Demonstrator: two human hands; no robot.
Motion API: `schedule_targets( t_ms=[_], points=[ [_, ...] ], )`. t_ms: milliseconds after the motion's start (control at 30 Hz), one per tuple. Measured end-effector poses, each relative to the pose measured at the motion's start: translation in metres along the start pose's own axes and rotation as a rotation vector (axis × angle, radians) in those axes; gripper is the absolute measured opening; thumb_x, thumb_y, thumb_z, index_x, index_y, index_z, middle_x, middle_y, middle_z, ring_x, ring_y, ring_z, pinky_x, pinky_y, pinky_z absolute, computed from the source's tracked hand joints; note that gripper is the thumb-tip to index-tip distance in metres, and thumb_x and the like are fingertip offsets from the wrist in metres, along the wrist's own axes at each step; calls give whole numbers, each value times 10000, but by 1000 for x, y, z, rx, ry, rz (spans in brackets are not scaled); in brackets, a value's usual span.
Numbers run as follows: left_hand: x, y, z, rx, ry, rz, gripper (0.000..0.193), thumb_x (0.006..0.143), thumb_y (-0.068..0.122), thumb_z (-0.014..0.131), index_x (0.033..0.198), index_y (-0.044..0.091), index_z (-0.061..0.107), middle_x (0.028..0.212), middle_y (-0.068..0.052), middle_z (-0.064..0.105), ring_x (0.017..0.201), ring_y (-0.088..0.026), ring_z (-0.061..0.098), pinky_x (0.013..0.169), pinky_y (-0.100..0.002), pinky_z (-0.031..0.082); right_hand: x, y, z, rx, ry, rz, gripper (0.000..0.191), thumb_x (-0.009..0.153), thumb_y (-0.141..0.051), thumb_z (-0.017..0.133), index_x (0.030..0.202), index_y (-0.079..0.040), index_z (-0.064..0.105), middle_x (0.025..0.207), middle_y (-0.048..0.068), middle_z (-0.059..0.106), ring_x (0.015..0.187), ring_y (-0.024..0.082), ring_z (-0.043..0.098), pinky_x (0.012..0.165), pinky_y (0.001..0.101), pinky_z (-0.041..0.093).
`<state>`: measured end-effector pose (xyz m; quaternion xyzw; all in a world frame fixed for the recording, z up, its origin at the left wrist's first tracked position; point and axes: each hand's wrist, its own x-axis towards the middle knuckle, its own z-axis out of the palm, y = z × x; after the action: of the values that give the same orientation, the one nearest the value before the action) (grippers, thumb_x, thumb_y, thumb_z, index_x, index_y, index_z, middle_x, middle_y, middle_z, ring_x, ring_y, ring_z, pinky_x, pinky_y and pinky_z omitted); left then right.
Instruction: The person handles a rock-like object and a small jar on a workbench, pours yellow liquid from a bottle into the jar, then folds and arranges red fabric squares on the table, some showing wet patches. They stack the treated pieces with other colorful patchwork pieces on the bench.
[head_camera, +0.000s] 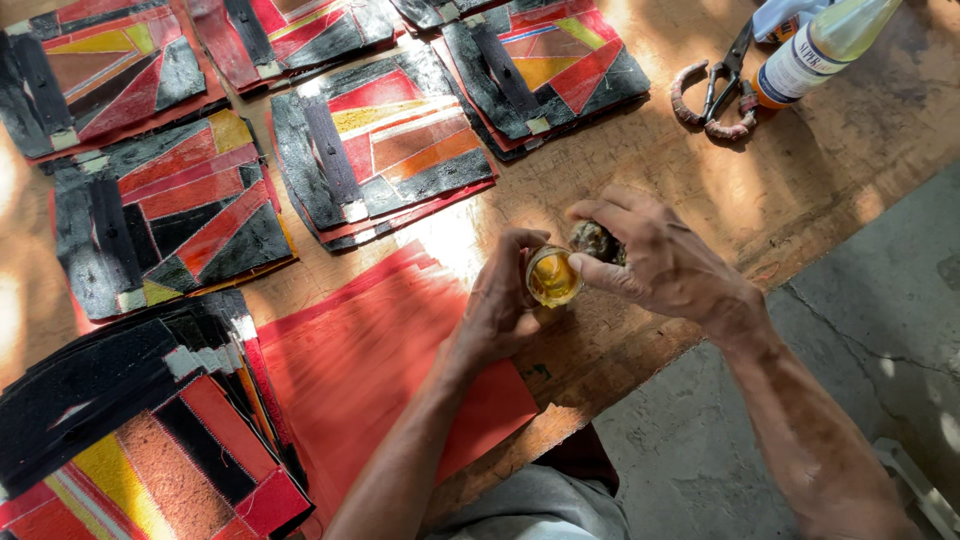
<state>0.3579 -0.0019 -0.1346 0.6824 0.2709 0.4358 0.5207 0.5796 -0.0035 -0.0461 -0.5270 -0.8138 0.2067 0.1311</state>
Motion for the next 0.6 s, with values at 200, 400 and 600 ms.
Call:
schedule_targets(
  t_ms=[200,400,600],
  points=[
    [-3,-1,-3,52,-99,48,793,658,-71,602,1410,101,420,1289,-146,618,1221,-332,642,1059,-391,515,-13,33,-20,219,158,116,755,913,-633,579,1364,-30,644,1093,143,709,952,255,693,778,415,628],
    [2,9,0,90,-151,110,880,643,-131,656,1453,107,408,1461,-168,541,1360,-343,552,1159,-383,491,-12,24,-50,3,73,80,809,980,-541,488,1554,19,377,1223,150,599,1154,265,606,1034,428,507],
    [2,17,-1,82,-138,22,827,740,-101,755,1463,121,420,1432,-135,559,1323,-318,590,1105,-373,531,5,-3,-28,-11,-187,88,869,870,-522,574,1564,-58,333,1187,107,557,1063,234,622,963,395,557]
  ],
)
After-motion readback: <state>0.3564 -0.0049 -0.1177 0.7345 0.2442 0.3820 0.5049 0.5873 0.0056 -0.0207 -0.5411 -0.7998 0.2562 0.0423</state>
